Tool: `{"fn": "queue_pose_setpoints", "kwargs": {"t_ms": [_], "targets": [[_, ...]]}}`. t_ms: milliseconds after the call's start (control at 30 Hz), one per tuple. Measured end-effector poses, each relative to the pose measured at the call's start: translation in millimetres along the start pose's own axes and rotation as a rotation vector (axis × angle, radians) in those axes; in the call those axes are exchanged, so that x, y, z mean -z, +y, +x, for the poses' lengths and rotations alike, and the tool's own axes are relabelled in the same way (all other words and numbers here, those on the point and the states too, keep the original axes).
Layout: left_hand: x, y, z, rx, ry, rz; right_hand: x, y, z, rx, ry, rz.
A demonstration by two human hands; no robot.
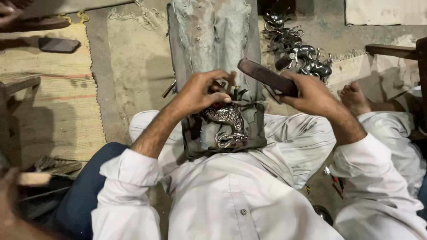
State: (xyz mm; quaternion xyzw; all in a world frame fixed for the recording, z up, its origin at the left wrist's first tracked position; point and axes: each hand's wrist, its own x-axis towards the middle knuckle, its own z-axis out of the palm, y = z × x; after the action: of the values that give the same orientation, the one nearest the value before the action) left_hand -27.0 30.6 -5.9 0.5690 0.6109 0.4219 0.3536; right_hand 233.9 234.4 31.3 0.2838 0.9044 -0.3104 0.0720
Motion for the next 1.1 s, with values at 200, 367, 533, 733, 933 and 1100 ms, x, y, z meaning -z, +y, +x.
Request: {"fn": "queue_pose_setpoints", "kwargs": {"t_ms": [200,367,533,733,933,1100], "targets": [[1,6,12,-0.039,-0.173,0.145,-20,6,-18,0.099,0.102,0.139],[6,13,10,-0.052,-0.176,0.150,-25,-3,-27,0.056,0.245,0.096],[6,19,11,-0.050,-0.188,0.179,-28,-12,-30,-0.040,0.397,-0.011],[8,24,11,-0.062,-0.196,0.203,-26,-9,-33,0.081,0.408,-0.098],[7,18,11,-0.062,-0.228,0.171,-22,-7,-36,0.080,0.364,-0.183],[4,13,16,-0.086,-0.254,0.179,-21,-6,-36,-0.051,0.412,0.057]]}}
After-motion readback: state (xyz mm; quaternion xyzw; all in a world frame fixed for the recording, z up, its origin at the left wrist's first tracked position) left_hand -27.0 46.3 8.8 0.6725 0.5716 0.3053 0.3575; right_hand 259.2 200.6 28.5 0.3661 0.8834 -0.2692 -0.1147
